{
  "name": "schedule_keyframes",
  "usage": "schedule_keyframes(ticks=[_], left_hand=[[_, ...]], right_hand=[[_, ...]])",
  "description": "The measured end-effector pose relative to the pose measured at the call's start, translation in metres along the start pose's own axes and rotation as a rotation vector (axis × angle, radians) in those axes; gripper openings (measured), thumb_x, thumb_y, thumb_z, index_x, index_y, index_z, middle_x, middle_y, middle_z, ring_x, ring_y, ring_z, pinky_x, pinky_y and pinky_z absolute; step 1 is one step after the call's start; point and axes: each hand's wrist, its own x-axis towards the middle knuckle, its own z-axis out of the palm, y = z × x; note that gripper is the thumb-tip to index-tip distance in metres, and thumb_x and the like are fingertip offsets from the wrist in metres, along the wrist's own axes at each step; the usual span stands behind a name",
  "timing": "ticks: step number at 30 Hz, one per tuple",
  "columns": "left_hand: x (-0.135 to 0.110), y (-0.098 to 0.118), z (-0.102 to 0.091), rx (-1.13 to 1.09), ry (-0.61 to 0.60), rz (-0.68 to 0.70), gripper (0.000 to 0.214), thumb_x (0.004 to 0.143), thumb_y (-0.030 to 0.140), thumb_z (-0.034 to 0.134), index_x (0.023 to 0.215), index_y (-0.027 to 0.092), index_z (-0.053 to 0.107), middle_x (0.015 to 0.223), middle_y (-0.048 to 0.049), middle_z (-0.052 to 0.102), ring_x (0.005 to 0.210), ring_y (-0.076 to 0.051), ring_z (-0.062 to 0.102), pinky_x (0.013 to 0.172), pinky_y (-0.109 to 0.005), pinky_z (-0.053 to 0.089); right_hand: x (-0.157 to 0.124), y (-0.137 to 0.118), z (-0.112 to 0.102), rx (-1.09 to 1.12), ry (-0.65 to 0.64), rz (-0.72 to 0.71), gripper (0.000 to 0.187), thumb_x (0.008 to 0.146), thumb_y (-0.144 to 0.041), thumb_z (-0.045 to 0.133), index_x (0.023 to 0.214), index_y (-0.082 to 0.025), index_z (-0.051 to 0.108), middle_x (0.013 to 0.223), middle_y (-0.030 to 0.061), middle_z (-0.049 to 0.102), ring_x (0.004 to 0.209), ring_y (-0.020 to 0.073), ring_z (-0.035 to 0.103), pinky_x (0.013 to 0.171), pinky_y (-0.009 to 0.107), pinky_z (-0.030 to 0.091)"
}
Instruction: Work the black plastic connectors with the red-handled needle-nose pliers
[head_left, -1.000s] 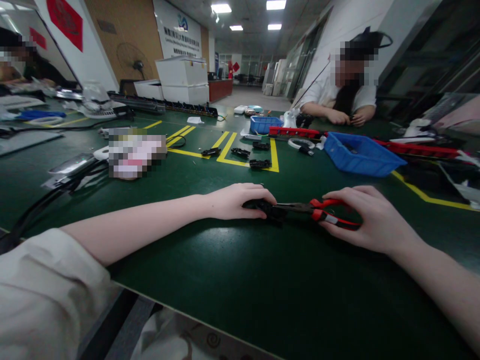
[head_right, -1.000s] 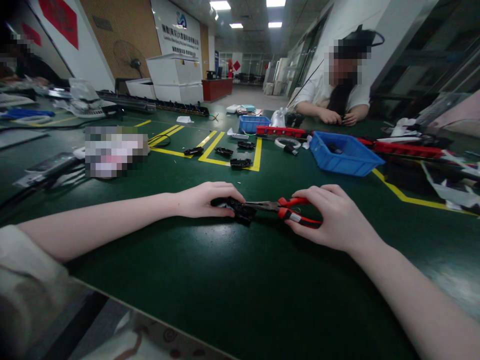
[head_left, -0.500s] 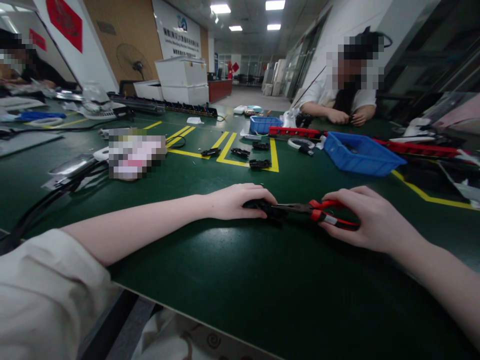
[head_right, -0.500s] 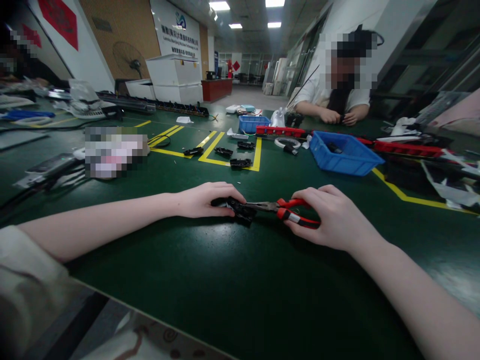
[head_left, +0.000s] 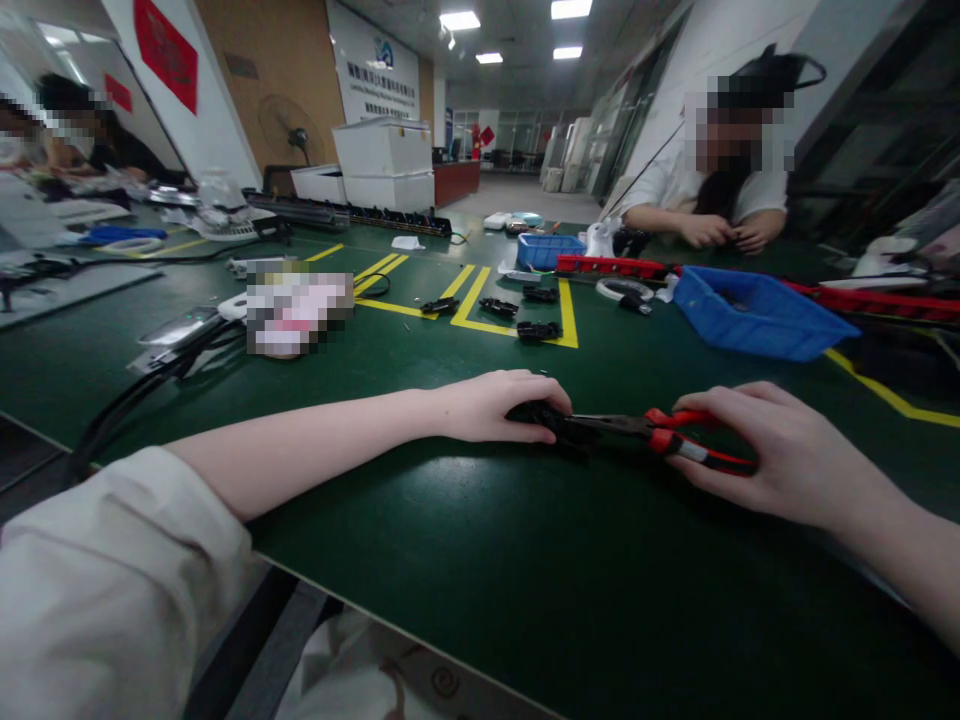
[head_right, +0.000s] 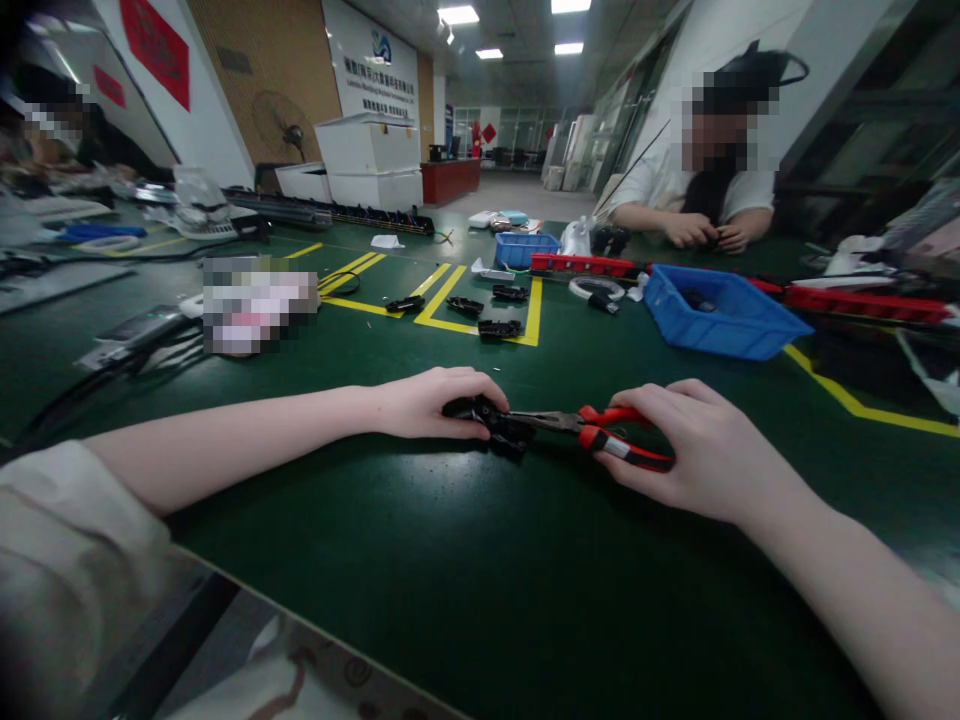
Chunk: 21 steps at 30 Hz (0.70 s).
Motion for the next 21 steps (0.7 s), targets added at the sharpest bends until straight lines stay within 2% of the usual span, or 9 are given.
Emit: schedule_keyframes(ticks=[5,9,14,21], left_hand=[[0.001,-0.002,-0.001,0.017,-0.003,0.023,0.027,0.097,0.027,0.069,0.122,0.018,0.065,0.124,-0.0118,0.07,0.114,-0.024,0.065,0.1,-0.041,0.052],[0.001,-0.003,-0.001,0.029,-0.006,0.031,0.029,0.098,0.028,0.067,0.125,0.017,0.064,0.125,-0.0126,0.07,0.115,-0.025,0.063,0.1,-0.042,0.051],[0.0,-0.003,0.0,0.036,-0.005,0.043,0.03,0.099,0.028,0.066,0.127,0.018,0.063,0.126,-0.0112,0.07,0.116,-0.024,0.063,0.1,-0.04,0.05],[0.0,-0.003,0.0,0.037,-0.003,0.024,0.032,0.098,0.027,0.068,0.129,0.02,0.064,0.126,-0.0109,0.071,0.116,-0.025,0.064,0.099,-0.041,0.05]], right_hand=[[-0.001,0.008,0.004,0.001,-0.005,0.039,0.046,0.091,-0.062,0.061,0.11,-0.022,0.07,0.095,0.0125,0.075,0.086,0.0298,0.068,0.072,0.043,0.055],[-0.001,0.012,0.008,0.011,-0.042,0.019,0.045,0.086,-0.06,0.067,0.111,-0.024,0.071,0.095,0.0105,0.076,0.086,0.0291,0.069,0.07,0.041,0.056],[0.001,0.007,0.01,-0.022,0.029,-0.001,0.045,0.088,-0.061,0.063,0.11,-0.023,0.071,0.091,0.0104,0.075,0.082,0.0287,0.068,0.067,0.041,0.055],[0.002,0.004,0.008,-0.025,0.026,0.004,0.049,0.088,-0.064,0.061,0.109,-0.021,0.072,0.09,0.0118,0.075,0.081,0.0289,0.068,0.068,0.041,0.054]])
